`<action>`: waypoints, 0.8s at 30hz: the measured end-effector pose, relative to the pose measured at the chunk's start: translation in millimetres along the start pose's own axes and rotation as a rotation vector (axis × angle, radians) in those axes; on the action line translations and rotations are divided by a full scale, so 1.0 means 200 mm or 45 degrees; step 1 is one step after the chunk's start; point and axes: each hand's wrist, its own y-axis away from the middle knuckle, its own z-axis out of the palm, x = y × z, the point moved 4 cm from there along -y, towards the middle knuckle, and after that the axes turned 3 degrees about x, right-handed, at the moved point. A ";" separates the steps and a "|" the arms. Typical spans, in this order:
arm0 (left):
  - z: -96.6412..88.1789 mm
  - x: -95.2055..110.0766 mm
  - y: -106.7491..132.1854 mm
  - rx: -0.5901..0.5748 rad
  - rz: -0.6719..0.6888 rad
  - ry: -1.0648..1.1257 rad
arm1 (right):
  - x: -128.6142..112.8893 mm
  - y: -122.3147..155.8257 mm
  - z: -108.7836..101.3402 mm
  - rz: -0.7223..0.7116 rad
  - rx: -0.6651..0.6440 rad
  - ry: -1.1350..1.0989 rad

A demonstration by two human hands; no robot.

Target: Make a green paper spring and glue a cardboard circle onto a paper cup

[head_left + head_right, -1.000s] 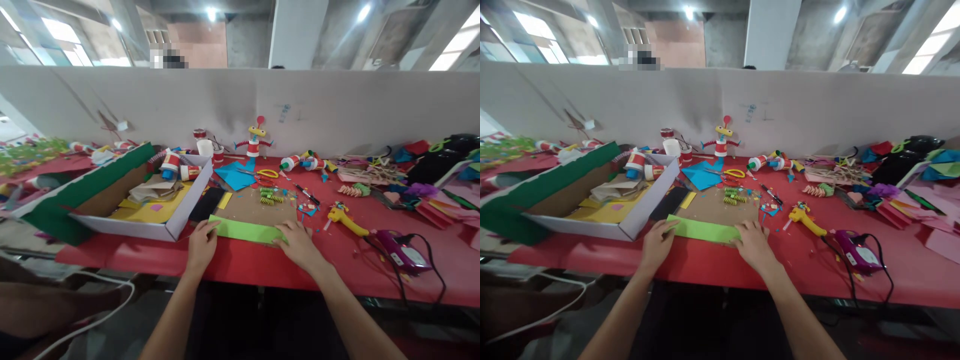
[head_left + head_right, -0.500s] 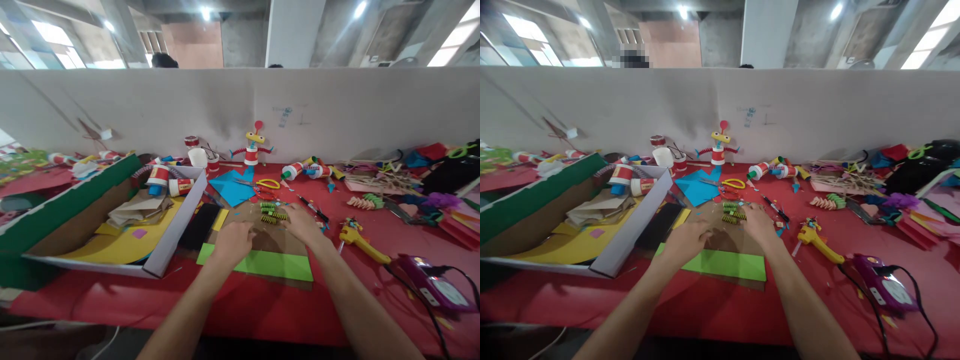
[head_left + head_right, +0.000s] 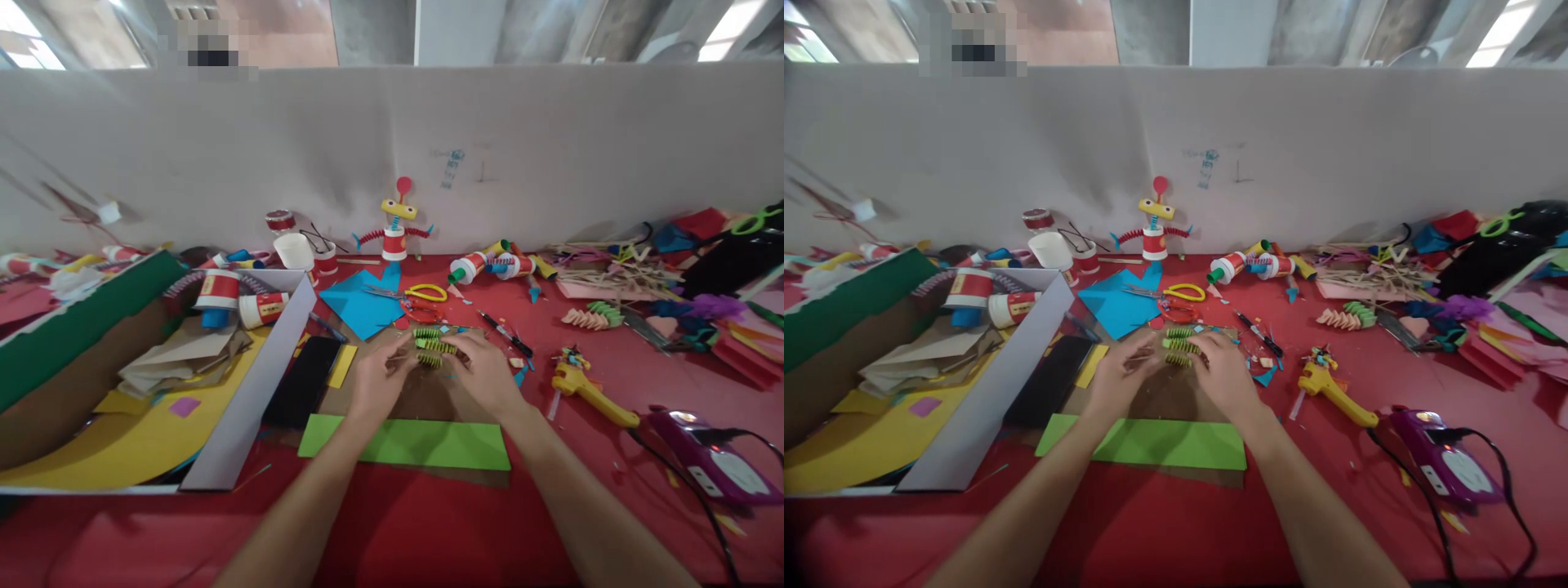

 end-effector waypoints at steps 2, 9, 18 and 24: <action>0.00 0.01 0.00 0.029 -0.049 0.167 | -0.05 0.01 -0.01 -0.023 0.006 -0.059; 0.02 0.04 0.02 -0.146 -0.330 0.602 | -0.11 0.05 0.00 0.032 -0.009 -0.243; 0.04 0.05 0.04 -0.176 -0.482 0.770 | -0.08 0.08 0.13 0.286 -0.124 -0.998; 0.01 0.04 0.02 -0.242 -0.598 1.016 | -0.12 0.07 0.10 0.253 -0.288 -1.187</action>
